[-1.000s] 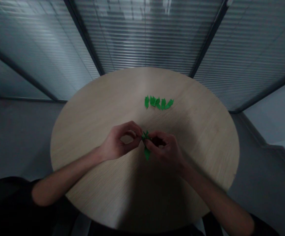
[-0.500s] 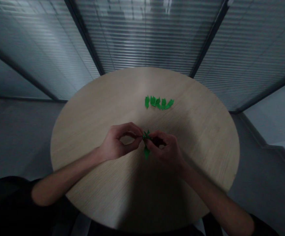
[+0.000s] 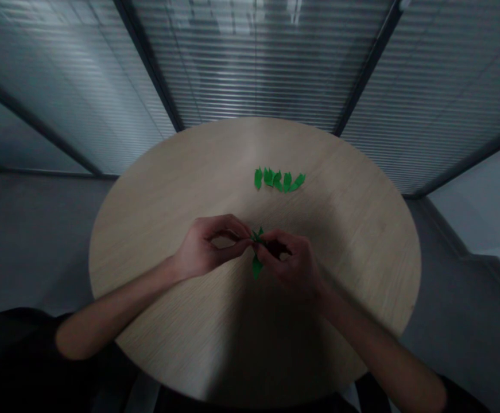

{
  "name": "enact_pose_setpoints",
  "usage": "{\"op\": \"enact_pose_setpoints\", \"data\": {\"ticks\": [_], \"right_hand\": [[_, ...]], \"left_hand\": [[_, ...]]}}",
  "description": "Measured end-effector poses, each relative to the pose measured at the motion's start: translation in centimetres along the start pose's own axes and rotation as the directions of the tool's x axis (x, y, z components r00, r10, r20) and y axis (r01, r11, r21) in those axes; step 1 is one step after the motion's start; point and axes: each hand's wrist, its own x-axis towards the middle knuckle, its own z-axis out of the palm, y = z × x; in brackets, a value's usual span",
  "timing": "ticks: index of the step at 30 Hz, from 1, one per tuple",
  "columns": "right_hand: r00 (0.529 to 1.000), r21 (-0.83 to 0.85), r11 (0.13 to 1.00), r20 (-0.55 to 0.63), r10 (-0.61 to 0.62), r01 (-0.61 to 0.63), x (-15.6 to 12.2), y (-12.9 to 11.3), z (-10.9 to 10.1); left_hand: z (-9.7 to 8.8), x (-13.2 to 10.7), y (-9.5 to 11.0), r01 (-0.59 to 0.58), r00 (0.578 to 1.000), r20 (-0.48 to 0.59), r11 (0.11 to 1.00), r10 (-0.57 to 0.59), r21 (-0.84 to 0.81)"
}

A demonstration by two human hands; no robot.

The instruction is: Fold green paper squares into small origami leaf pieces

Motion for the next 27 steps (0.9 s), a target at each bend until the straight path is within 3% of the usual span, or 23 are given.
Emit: {"op": "enact_pose_setpoints", "data": {"ticks": [13, 27], "right_hand": [[1.000, -0.026, 0.999, -0.010, -0.020, 0.020, 0.01, -0.20, 0.03], [1.000, -0.050, 0.999, -0.002, -0.020, 0.020, -0.05, 0.09, -0.08]], "left_hand": [[-0.32, 0.04, -0.14, 0.021, 0.999, 0.031, 0.999, -0.023, 0.038], [-0.83, 0.30, -0.02, -0.143, 0.987, 0.100, 0.972, 0.127, 0.185]]}}
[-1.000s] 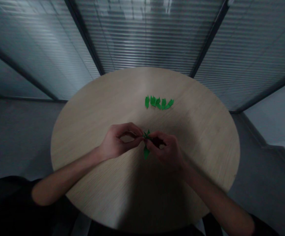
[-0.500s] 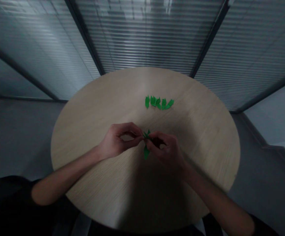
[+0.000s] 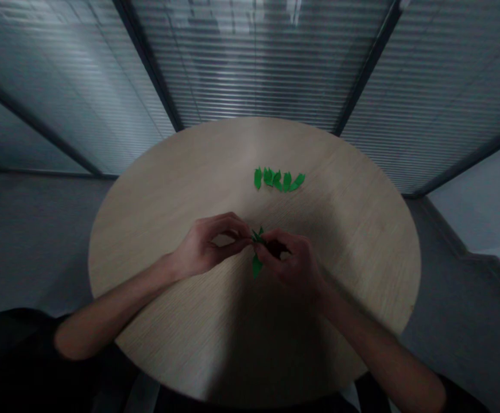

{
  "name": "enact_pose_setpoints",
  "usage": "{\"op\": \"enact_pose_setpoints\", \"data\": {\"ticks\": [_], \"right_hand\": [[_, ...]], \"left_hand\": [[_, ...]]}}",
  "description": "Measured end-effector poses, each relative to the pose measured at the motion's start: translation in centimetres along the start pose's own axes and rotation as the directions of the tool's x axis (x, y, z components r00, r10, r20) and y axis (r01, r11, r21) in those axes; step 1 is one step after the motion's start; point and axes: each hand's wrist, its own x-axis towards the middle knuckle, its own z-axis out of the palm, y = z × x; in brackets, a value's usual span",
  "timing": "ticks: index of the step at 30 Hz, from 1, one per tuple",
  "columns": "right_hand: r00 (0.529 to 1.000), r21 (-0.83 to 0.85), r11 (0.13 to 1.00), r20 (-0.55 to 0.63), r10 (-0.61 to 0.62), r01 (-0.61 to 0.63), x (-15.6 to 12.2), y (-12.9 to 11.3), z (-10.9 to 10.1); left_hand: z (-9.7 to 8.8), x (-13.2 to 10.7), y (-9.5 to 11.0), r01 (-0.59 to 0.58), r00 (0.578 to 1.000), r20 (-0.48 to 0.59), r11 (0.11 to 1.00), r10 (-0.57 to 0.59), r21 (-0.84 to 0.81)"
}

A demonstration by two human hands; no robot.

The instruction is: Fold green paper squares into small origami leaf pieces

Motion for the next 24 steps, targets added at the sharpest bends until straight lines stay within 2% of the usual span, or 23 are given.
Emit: {"op": "enact_pose_setpoints", "data": {"ticks": [4, 16, 24], "right_hand": [[1.000, -0.002, 1.000, -0.004, -0.003, 0.003, 0.05, -0.26, -0.07], [1.000, 0.023, 1.000, -0.002, -0.005, 0.005, 0.06, -0.46, 0.12], [0.998, 0.025, 0.998, -0.005, -0.061, 0.061, 0.13, -0.18, 0.02]], "left_hand": [[0.08, -0.09, -0.11, 0.016, 1.000, -0.003, 1.000, -0.016, -0.024], [0.37, 0.12, 0.19, 0.189, 0.982, 0.013, 0.961, -0.190, -0.204], [0.53, 0.28, 0.34, 0.301, 0.952, 0.036, 0.908, -0.304, -0.292]]}}
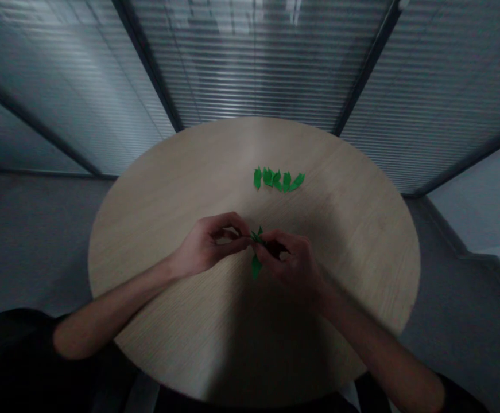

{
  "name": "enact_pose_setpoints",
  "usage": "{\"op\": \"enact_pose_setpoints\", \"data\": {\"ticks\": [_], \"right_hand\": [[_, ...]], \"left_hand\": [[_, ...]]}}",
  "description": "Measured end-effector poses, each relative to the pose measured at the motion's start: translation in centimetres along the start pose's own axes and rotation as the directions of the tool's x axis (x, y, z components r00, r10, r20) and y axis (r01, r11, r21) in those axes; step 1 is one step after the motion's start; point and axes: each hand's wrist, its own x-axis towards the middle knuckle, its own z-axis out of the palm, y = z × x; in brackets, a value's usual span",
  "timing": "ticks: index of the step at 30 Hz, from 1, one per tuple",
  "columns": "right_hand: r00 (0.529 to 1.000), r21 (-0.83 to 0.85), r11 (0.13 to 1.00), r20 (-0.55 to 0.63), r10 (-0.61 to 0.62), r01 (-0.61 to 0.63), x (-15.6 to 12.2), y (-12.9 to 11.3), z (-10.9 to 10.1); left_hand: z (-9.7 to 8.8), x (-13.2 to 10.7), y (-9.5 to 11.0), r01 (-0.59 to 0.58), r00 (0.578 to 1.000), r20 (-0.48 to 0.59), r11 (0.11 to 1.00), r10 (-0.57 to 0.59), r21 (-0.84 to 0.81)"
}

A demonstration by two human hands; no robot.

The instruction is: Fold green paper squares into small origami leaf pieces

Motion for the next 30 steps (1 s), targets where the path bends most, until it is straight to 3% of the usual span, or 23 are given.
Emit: {"op": "enact_pose_setpoints", "data": {"ticks": [6, 20, 30], "right_hand": [[0.999, -0.005, 1.000, -0.024, -0.025, 0.025, 0.01, 0.17, 0.17], [0.999, 0.011, 0.999, 0.003, 0.039, -0.039, 0.04, 0.25, 0.12], [0.999, 0.007, 1.000, 0.025, 0.024, -0.024, -0.06, 0.23, 0.08]], "left_hand": [[0.29, 0.07, 0.11, 0.045, 0.998, -0.037, 0.998, -0.046, -0.043], [-0.30, -0.15, -0.15, -0.213, 0.976, 0.002, 0.952, 0.218, 0.222], [0.13, -0.18, -0.24, -0.110, 0.993, -0.033, 0.991, 0.113, 0.078]]}}
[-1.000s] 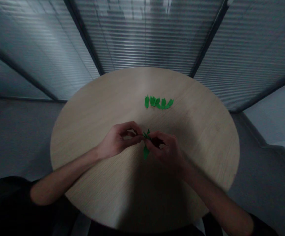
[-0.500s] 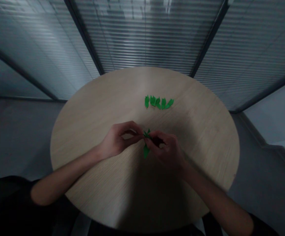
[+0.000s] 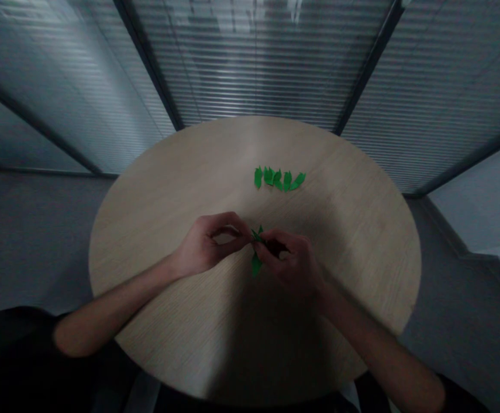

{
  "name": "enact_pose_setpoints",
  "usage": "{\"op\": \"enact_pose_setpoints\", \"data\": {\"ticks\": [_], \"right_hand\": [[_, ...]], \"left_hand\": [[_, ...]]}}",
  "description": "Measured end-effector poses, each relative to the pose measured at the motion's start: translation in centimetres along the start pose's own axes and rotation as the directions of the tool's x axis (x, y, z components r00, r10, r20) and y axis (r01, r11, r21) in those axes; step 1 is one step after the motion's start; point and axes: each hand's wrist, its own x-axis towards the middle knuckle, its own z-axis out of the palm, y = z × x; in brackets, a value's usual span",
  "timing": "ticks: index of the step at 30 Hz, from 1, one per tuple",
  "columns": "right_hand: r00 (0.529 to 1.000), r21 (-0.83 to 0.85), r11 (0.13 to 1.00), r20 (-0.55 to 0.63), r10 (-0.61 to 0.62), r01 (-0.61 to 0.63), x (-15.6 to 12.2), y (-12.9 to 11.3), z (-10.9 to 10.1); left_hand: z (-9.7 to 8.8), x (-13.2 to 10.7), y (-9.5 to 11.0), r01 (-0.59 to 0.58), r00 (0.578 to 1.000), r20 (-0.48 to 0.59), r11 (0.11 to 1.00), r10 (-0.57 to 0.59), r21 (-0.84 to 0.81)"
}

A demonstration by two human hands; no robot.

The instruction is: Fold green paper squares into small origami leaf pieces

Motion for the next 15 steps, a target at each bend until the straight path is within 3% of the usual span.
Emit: {"op": "enact_pose_setpoints", "data": {"ticks": [5, 9, 12, 15], "right_hand": [[0.999, 0.018, 0.999, 0.007, 0.040, -0.040, 0.12, -0.20, 0.10], [0.993, 0.117, 0.987, -0.009, 0.114, -0.112, 0.21, -0.38, 0.14], [0.987, 0.180, 0.972, -0.030, 0.159, -0.151, 0.31, -0.40, 0.11], [0.984, 0.208, 0.964, -0.028, 0.177, -0.167, 0.38, -0.36, 0.07]], "left_hand": [[0.16, 0.17, 0.07, 0.098, 0.994, -0.041, 0.991, -0.102, -0.090], [0.09, 0.57, -0.04, 0.198, 0.980, 0.026, 0.949, -0.197, -0.245], [0.03, 0.79, -0.18, 0.224, 0.975, 0.077, 0.916, -0.210, -0.332], [0.05, 0.80, -0.13, 0.221, 0.975, 0.080, 0.923, -0.206, -0.315]]}}
